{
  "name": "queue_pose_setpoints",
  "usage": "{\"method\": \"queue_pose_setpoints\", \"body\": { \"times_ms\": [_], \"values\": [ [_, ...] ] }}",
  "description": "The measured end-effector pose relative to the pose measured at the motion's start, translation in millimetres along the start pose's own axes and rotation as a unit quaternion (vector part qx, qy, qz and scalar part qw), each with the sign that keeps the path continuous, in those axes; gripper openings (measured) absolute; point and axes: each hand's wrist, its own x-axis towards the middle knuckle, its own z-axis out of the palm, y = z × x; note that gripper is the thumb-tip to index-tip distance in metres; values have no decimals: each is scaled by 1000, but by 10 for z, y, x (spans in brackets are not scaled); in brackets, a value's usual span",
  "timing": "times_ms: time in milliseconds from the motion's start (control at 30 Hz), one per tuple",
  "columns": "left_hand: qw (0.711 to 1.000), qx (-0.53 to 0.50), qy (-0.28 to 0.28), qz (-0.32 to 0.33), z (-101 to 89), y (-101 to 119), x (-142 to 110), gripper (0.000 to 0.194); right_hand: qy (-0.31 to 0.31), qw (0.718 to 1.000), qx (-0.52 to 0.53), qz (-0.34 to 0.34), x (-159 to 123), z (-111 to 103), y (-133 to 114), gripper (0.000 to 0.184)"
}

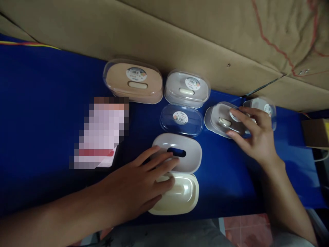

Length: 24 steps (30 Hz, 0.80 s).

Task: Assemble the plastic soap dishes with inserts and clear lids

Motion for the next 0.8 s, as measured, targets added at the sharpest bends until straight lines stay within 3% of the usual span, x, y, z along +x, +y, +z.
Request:
{"method": "queue_pose_setpoints", "body": {
  "times_ms": [167,333,533,600,700,800],
  "values": [
    [1000,13,2,6,-28,15,28,18,4,997,78,25,-41,-32,-165,49],
    [1000,19,2,-3,-53,32,47,17,-111,987,108,41,-179,-125,-289,90],
    [999,31,29,9,-27,17,54,18,-176,967,185,14,-325,-397,-181,83],
    [999,35,33,11,-10,10,50,18,-165,965,201,16,-335,-430,-122,81],
    [999,36,35,11,3,5,40,18,-120,974,186,47,-296,-338,-48,76],
    [999,39,29,9,-2,2,30,19,-131,975,173,47,-208,-157,13,68]
  ]
}}
